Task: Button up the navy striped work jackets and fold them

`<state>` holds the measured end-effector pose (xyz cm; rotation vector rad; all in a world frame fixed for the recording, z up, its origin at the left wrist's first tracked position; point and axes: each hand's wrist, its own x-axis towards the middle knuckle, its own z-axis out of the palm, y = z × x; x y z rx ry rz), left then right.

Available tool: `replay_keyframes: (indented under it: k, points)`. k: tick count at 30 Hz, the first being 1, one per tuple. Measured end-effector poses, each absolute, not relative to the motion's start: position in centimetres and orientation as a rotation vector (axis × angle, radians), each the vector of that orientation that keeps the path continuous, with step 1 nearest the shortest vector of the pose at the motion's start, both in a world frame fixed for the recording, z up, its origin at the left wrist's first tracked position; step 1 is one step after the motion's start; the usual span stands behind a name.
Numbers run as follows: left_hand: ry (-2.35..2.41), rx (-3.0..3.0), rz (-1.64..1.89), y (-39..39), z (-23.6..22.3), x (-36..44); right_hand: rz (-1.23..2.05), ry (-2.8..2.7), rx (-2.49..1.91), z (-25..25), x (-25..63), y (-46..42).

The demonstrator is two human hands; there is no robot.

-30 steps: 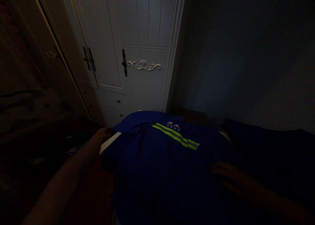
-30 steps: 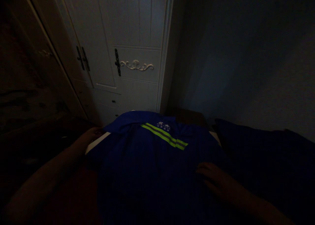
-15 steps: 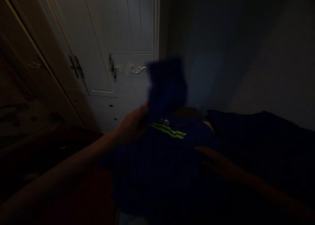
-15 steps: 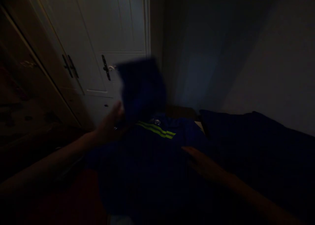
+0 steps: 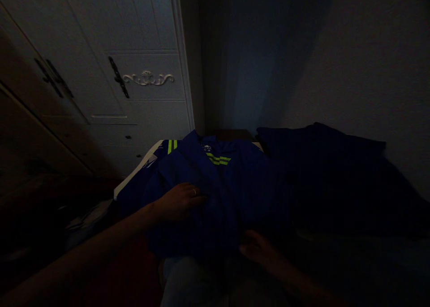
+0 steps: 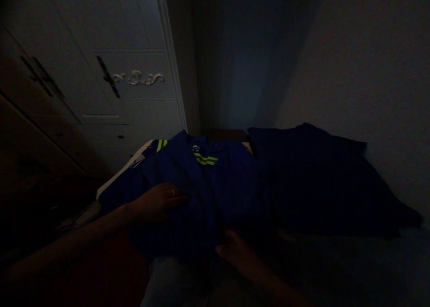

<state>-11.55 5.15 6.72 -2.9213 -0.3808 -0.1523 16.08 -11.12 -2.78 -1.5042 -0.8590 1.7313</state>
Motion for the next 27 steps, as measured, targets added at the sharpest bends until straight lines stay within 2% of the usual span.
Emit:
replay_keyframes:
  k: [3, 7, 13, 17, 21, 25, 27]
  points:
    - [-0.338, -2.919, -0.173, 4.6, 6.9, -11.9, 1.745, -0.730, -1.406, -3.9, 14.0, -11.6]
    - [-0.233, -2.852, -0.229, 3.6, 6.6, -12.4, 1.913, -0.609, -1.200, -2.8, 12.4, -11.6]
    - [-0.215, -2.746, -0.403, 2.5, 6.1, -12.4, 1.934, -0.798, -1.347, -1.3, 12.3, -12.0]
    - [-0.385, -2.693, -0.603, 1.5, 5.0, -11.5, 1.991, -0.584, -1.349, -2.9, 11.3, -13.0]
    - [-0.506, -2.739, -0.714, 1.0, 4.2, -10.9, 2.186, -0.404, -1.103, -3.9, 10.0, -13.1]
    - [-0.589, -2.699, -0.903, 0.8, 4.8, -11.3, 2.048, -0.319, -0.924, -3.1, 9.3, -12.0]
    - [-0.465, -2.728, -0.856, 0.6, 5.4, -11.6, 1.959, -0.383, -0.985, -2.6, 9.2, -11.8]
